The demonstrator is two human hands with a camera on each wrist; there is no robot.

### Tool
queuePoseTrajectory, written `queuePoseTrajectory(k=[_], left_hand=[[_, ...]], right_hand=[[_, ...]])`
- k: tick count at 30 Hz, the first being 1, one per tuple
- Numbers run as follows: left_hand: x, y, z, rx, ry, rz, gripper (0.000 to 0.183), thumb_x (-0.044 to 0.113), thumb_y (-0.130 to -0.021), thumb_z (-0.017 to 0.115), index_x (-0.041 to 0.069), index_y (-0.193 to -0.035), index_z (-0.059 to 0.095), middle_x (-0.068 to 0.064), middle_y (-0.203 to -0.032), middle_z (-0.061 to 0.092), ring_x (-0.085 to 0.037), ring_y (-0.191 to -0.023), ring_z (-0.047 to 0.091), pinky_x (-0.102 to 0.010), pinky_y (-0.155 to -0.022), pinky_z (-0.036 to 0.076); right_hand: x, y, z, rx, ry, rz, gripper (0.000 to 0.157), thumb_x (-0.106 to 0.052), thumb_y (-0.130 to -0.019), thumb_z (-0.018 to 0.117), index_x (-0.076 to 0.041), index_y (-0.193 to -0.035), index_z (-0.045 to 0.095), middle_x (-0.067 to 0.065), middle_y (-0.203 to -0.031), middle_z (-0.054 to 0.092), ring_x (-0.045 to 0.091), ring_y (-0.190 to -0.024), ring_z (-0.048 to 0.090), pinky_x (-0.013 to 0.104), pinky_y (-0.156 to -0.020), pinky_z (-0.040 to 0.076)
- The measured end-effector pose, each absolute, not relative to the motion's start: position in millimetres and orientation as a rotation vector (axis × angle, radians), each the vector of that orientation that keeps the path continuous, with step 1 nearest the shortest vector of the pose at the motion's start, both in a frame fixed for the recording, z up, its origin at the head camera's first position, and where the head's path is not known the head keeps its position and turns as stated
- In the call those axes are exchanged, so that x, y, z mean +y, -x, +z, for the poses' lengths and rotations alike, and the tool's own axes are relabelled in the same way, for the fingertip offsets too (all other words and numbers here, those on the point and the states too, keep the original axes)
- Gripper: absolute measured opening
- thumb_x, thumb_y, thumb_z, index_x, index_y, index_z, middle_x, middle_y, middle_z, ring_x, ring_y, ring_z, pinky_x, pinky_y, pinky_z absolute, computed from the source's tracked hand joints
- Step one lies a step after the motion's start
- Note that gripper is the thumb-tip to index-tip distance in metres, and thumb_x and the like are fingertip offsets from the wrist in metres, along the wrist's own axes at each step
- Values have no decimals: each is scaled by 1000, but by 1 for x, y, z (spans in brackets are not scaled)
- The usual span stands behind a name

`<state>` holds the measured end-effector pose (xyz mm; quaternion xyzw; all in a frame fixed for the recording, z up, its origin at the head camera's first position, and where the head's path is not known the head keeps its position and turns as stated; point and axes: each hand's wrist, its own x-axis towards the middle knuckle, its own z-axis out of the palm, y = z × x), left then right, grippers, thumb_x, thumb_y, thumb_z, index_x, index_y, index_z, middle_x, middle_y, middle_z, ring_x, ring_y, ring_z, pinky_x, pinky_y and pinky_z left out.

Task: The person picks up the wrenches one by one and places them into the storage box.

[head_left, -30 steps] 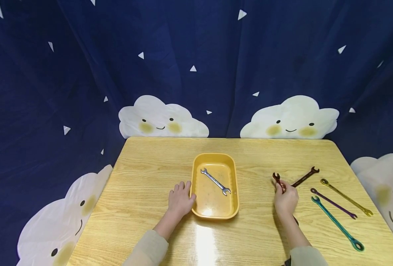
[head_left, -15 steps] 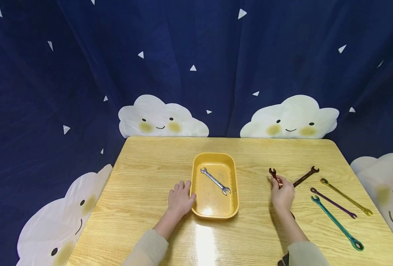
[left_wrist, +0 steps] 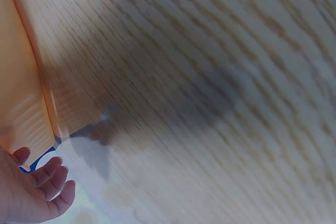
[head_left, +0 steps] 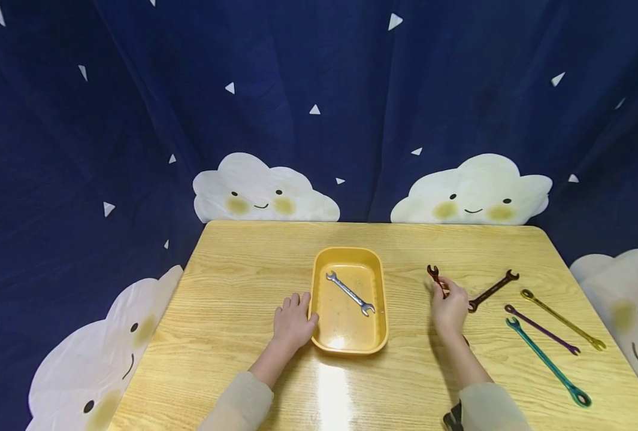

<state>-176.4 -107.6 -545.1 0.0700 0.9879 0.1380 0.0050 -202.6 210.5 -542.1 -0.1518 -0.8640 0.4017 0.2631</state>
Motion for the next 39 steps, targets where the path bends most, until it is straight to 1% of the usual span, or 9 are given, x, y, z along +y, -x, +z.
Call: queuePoseTrajectory(k=[6,11,22,29,39], left_hand=[[-107,176,-544,3083,-210,428,39,36,-85,44,13,-117,42,-11,-105,47,-29,-92,46,-44,-72,39],[-107,176,-544,3076,-202,417,40,37,-86,44,14,-118,41,-11,-106,47,-29,-93,46,-44,-73,39],[-107,176,-545,3084,-203,417,39,36,-86,45,14,-118,42,-11,-106,48,-28,-91,46,-43,-72,39],[-106,176,-544,3084,-203,422,39,36,-86,44,14,-117,42,-10,-105,48,-27,-89,45,-42,-71,39],[-107,177,-545,3088,-208,433,38,36,-85,45,14,-116,42,-10,-104,47,-27,-89,45,-42,-69,38]], right_hand=[[201,207,-536,-2325,390,1118,23,-3,-85,59,5,-105,63,23,-92,58,33,-74,53,39,-64,38],[195,211,-531,-2341,384,1130,23,-5,-86,59,5,-106,63,22,-92,58,31,-71,53,36,-61,38],[181,220,-524,-2312,328,1156,22,-5,-84,61,5,-103,64,22,-90,59,32,-70,55,37,-61,39],[170,224,-520,-2326,308,1163,21,-6,-85,61,4,-103,64,21,-90,60,30,-69,55,37,-59,40],[154,232,-516,-2303,258,1183,20,-6,-84,62,4,-102,65,21,-89,60,30,-70,54,37,-62,40]])
